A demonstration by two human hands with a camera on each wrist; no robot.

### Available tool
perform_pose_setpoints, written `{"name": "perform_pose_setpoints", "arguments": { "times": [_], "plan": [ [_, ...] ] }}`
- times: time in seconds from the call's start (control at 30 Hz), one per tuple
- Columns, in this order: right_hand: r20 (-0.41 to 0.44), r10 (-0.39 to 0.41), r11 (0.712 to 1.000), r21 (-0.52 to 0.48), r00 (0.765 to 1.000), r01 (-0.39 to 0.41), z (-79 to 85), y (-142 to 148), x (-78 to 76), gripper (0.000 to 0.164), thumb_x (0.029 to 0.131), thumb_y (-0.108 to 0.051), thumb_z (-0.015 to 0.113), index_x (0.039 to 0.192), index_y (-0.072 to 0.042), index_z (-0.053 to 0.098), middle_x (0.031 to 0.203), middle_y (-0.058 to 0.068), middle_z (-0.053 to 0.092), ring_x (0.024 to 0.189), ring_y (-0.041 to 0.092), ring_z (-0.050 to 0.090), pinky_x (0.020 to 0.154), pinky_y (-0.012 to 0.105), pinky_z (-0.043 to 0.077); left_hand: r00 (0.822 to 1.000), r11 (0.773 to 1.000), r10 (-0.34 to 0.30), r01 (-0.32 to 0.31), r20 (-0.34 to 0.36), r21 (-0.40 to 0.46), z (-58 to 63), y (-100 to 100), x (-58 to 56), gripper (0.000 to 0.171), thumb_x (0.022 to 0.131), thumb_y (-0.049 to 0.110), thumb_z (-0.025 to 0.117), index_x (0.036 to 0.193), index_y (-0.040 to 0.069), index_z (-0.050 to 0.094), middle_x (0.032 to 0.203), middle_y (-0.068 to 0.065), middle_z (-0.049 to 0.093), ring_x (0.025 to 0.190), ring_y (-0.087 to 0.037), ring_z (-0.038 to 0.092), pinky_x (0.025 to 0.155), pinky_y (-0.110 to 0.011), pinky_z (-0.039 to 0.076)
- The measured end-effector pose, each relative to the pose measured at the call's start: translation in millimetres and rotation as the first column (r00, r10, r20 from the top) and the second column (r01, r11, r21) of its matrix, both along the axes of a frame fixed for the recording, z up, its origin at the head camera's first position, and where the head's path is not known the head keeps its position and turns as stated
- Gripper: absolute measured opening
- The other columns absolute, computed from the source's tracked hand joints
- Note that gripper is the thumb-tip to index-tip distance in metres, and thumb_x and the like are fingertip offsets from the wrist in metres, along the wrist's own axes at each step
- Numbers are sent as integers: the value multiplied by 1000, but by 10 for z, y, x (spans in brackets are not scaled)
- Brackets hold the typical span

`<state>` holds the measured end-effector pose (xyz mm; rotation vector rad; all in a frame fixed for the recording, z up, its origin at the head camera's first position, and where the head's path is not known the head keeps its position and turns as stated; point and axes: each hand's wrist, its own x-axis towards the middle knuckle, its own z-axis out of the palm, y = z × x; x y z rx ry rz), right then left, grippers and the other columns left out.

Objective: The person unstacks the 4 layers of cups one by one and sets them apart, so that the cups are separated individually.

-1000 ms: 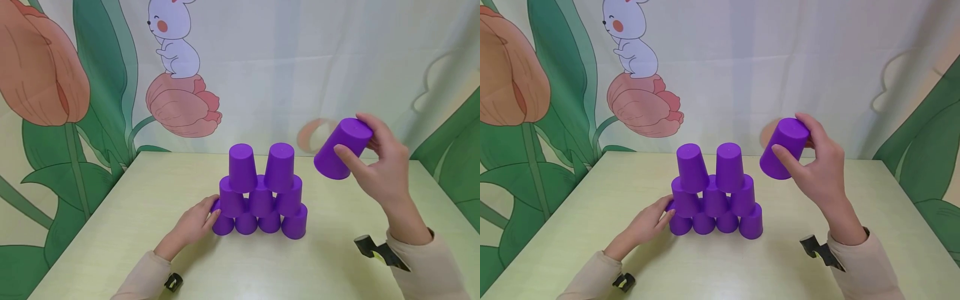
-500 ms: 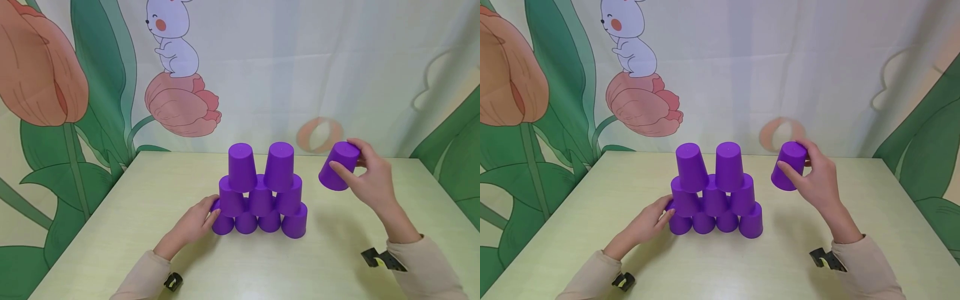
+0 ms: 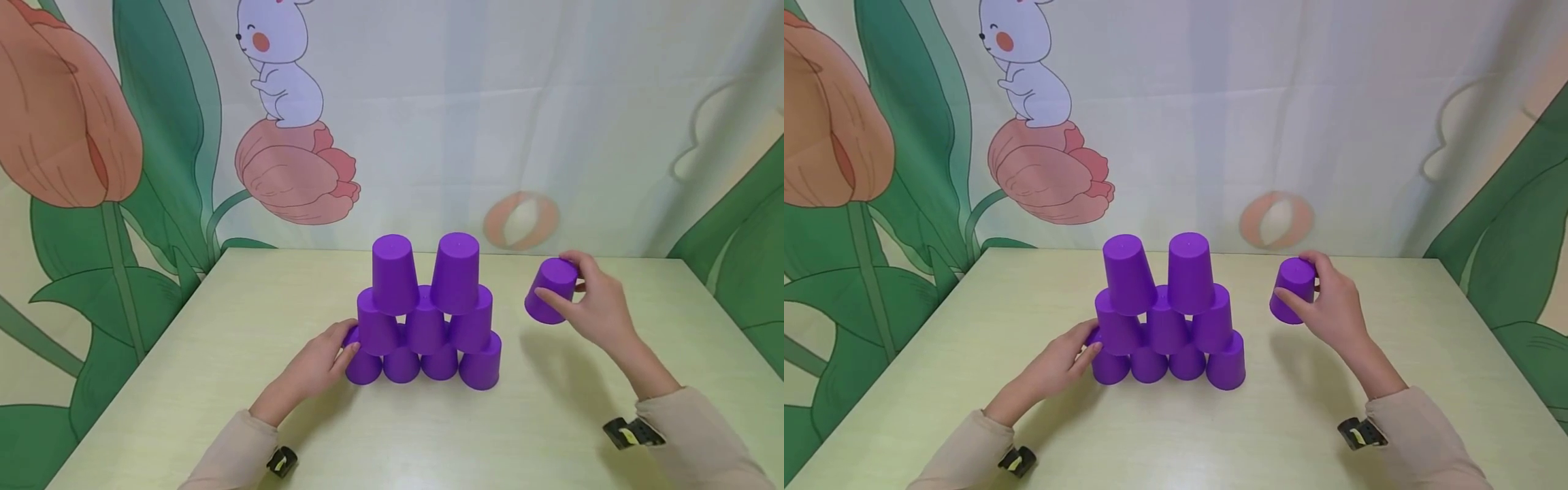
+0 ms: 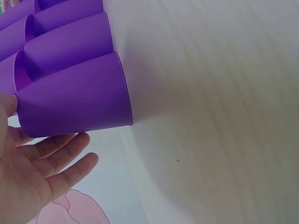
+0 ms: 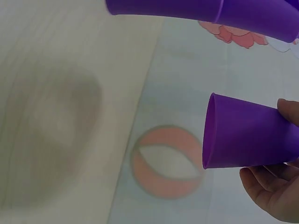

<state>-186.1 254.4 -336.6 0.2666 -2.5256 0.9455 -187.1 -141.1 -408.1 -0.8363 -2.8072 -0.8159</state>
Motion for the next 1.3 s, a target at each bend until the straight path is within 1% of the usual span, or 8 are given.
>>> {"name": "perform_pose_setpoints", "arguments": {
  "times": [0.07,0.17,0.33,0.53,0.7,0.8,0.93,1.3],
  "plan": [
    [30,2,1000,5,1000,-2,-33,27,-19,58,80,-19,71,122,5,40,107,27,54,92,39,54,73,48,46,1000,1000,2,-2,-4,-7,0,-1,-3,38,96,19,45,127,-2,43,116,-16,54,103,-25,56,86,-38,45],
    [61,2,1000,12,998,-3,-87,76,-50,58,80,-20,70,123,6,39,109,28,54,92,41,54,74,51,46,1000,1000,7,-7,-10,-16,-6,1,-5,38,96,19,46,127,-2,43,116,-16,54,103,-26,56,86,-39,45],
    [88,-2,999,35,996,-1,-166,163,-105,57,79,-20,71,120,6,40,107,29,54,90,41,55,72,50,47,1000,1000,18,-18,-10,-19,-15,2,5,39,96,19,46,127,-3,43,116,-17,54,103,-27,57,86,-40,45],
    [171,-20,998,60,985,10,-243,258,-158,61,78,-23,72,119,7,38,109,32,52,90,43,54,71,49,47,1000,1000,22,-22,-6,-22,-15,1,4,39,95,19,47,127,-3,43,116,-16,55,103,-26,57,86,-39,45],
    [222,-25,998,63,975,11,-303,332,-209,62,78,-21,72,121,7,37,113,34,50,93,45,54,71,50,48,1000,1000,18,-18,-2,-23,-5,1,6,39,95,21,46,128,-1,43,116,-15,55,103,-25,57,86,-38,45],
    [248,-26,998,58,968,12,-329,371,-247,64,78,-20,72,122,9,36,116,34,48,97,47,51,74,52,46,1000,1000,15,-15,-3,-23,10,2,3,39,95,21,47,127,-1,43,115,-14,55,103,-25,57,86,-38,46],
    [281,-22,999,43,959,10,-372,417,-289,64,77,-20,73,121,10,37,115,33,49,102,47,49,80,55,43,1000,1000,16,-16,-5,-24,12,4,7,39,95,21,47,127,-1,43,115,-14,55,102,-25,57,85,-38,46],
    [389,5,1000,-26,921,6,-449,486,-377,62,77,-18,72,121,9,39,116,33,49,107,45,47,85,53,40,1000,999,15,-15,-6,-33,5,1,6,38,96,21,46,127,-1,44,114,-14,55,102,-24,57,85,-38,46]
  ]
}}
